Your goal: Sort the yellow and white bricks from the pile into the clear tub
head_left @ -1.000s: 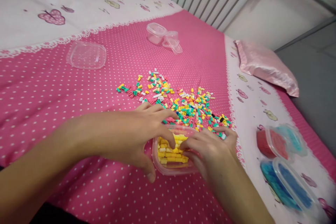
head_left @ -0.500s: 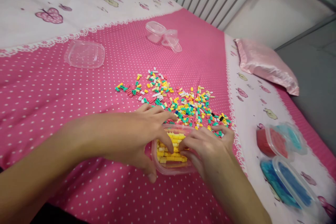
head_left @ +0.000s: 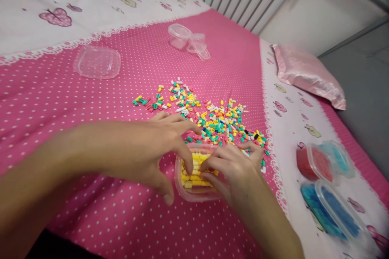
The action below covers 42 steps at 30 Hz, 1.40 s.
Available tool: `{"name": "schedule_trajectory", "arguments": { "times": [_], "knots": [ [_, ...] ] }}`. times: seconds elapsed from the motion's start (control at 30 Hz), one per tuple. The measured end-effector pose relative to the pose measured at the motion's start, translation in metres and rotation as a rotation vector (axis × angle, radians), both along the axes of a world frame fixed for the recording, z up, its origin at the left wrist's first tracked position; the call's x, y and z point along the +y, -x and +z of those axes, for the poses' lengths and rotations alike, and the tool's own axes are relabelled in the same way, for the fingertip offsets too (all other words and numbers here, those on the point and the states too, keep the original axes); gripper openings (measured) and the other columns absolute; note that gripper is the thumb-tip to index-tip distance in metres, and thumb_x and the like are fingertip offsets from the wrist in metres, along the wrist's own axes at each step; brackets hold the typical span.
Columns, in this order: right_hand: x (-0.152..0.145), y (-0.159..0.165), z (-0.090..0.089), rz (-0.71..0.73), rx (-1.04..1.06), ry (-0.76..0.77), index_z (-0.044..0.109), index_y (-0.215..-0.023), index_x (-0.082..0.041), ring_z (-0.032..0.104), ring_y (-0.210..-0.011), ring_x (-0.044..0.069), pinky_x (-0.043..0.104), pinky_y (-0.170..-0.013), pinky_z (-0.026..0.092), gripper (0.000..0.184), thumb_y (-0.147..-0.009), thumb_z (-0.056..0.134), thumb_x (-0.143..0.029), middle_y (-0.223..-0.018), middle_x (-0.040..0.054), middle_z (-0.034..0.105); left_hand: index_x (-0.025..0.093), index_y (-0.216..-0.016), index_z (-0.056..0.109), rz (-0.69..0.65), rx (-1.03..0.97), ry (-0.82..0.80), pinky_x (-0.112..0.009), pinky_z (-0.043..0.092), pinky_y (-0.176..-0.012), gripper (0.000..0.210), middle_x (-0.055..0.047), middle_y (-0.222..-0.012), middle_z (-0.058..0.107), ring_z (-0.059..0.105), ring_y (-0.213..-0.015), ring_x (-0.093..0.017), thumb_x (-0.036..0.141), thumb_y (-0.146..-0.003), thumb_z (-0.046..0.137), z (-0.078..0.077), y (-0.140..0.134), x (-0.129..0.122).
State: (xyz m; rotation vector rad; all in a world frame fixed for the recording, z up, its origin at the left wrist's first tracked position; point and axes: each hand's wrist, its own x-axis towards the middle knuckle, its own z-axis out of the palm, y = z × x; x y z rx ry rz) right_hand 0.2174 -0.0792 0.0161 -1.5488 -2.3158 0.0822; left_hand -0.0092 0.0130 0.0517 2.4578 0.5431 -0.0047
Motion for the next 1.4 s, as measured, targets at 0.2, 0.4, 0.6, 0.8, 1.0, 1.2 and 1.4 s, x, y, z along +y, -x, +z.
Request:
{"name": "schedule_trajectory", "arguments": {
  "times": [0.2,0.4,0.6,0.8,1.0,1.2,1.4],
  "knots": [
    [0.001,-0.001,0.006,-0.002,0.006,0.067,0.069,-0.070,-0.026,0.064,-0.075,0.014,0.040,-0.090,0.017,0.018,-0.080,0.081,-0.016,-0.073,-0.0097,0.069,0.048,-0.095,0.078,-0.001,-0.018,-0.013,-0.055,0.032,-0.115,0.027,0.004,-0.147,0.052,0.045,-0.135,-0.033,0.049,-0.069,0.087,-0.010,-0.004,-0.001],
    [0.000,0.001,0.006,-0.010,0.032,0.059,0.068,-0.069,-0.026,0.065,-0.077,0.016,0.040,-0.092,0.017,0.022,-0.073,0.085,-0.013,-0.074,-0.0104,0.070,0.051,-0.098,0.077,-0.016,-0.024,-0.041,-0.056,0.031,-0.115,0.028,0.004,-0.142,0.055,0.045,-0.134,-0.032,0.048,-0.072,0.086,-0.015,-0.006,-0.001],
    [-0.002,-0.005,0.014,-0.044,0.102,0.057,0.068,-0.074,-0.029,0.065,-0.082,0.016,0.039,-0.094,0.017,0.020,-0.080,0.080,-0.015,-0.078,-0.0105,0.071,0.045,-0.096,0.078,0.010,0.007,-0.013,-0.061,0.018,-0.121,0.028,0.002,-0.146,0.055,0.037,-0.144,-0.033,0.042,-0.070,0.088,-0.008,-0.008,-0.005],
    [0.001,-0.030,0.033,-0.124,0.123,0.063,0.069,-0.080,-0.028,0.066,-0.077,0.017,0.039,-0.088,0.025,0.010,-0.090,0.070,-0.028,-0.078,-0.0071,0.073,0.040,-0.103,0.078,0.048,0.014,-0.002,-0.057,0.033,-0.117,0.031,0.000,-0.148,0.053,0.041,-0.141,-0.036,0.040,-0.073,0.085,0.002,-0.003,-0.004],
    [0.014,-0.079,0.026,-0.300,0.227,0.031,0.072,-0.097,-0.025,0.067,-0.085,0.022,0.038,-0.083,0.045,0.013,-0.095,0.060,-0.029,-0.092,0.0034,0.075,0.042,-0.105,0.076,0.028,-0.076,-0.055,-0.054,0.041,-0.114,0.034,0.002,-0.150,0.052,0.043,-0.139,-0.037,0.046,-0.073,0.083,-0.011,0.009,0.001],
    [0.031,-0.110,-0.006,-0.365,0.177,0.093,0.073,-0.106,-0.021,0.066,-0.100,0.021,0.038,-0.093,0.048,0.021,-0.093,0.057,-0.016,-0.104,0.0066,0.072,0.040,-0.128,0.061,0.048,-0.120,-0.078,-0.040,0.049,-0.110,0.059,0.001,-0.158,0.044,0.042,-0.144,-0.033,0.058,-0.075,0.079,-0.022,0.017,0.012],
    [0.033,-0.097,-0.012,-0.395,0.100,0.180,0.074,-0.098,-0.022,0.064,-0.101,0.020,0.036,-0.094,0.045,0.016,-0.085,0.071,-0.012,-0.105,0.0057,0.069,0.038,-0.145,0.046,0.002,-0.033,-0.064,-0.037,0.048,-0.113,0.079,-0.001,-0.160,0.042,0.046,-0.143,-0.031,0.060,-0.076,0.078,-0.027,0.022,0.023]
  ]
}}
